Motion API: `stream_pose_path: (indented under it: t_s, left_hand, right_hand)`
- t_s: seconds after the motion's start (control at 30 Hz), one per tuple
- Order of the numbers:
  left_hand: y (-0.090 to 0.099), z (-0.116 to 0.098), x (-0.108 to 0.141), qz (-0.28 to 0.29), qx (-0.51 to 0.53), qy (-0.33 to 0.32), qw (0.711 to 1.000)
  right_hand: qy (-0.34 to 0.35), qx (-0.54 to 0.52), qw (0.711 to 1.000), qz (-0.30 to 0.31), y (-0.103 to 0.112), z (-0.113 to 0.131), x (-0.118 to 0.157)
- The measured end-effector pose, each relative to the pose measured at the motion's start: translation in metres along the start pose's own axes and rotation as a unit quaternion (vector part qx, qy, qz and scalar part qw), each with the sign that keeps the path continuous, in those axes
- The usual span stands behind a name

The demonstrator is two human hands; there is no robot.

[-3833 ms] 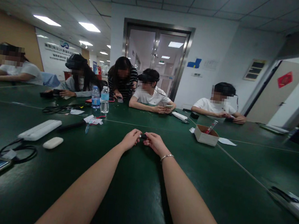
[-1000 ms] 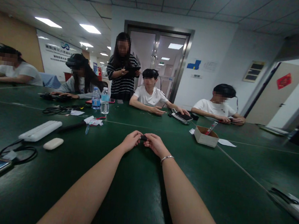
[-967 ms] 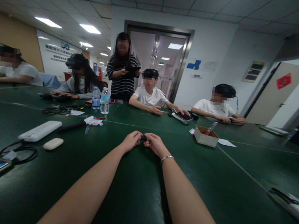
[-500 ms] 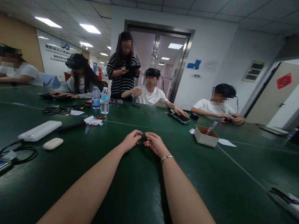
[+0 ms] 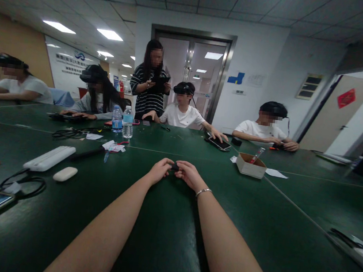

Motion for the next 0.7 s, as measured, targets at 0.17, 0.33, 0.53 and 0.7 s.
stream_pose_path:
  t_s: [0.17,0.33,0.53,0.7]
  left_hand:
    - [-0.0015,-0.0003,-0.0005,0.01,0.008,-0.01,1.0]
    - [0.001,0.002,-0.0017,0.001,-0.004,-0.013,1.0]
    - [0.0014,0.0001,-0.0001,0.004,0.005,-0.011,1.0]
    - [-0.0005,-0.0006,-0.0006,0.019,0.009,-0.021,1.0]
  right_hand:
    - [0.003,0.0,1.0,0.002,0.0,0.0,-0.0004]
    - [0.007,-0.011,1.0,0.011,0.0017,-0.0011,-0.0021]
    - [0.005,-0.01,1.0,0.019,0.0027,-0.0016,-0.002]
    - [0.004,0.009,1.0,0.024,0.0003,-0.0001,-0.001]
Point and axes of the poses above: each hand's wrist, its own x-axis away from the middle knuckle, its own y-axis out of the back of the hand, z = x × y, the point moved 8 cm from there along -x, towards the middle knuckle, and after that the axes turned 11 degrees about x, right-handed, at the moved point
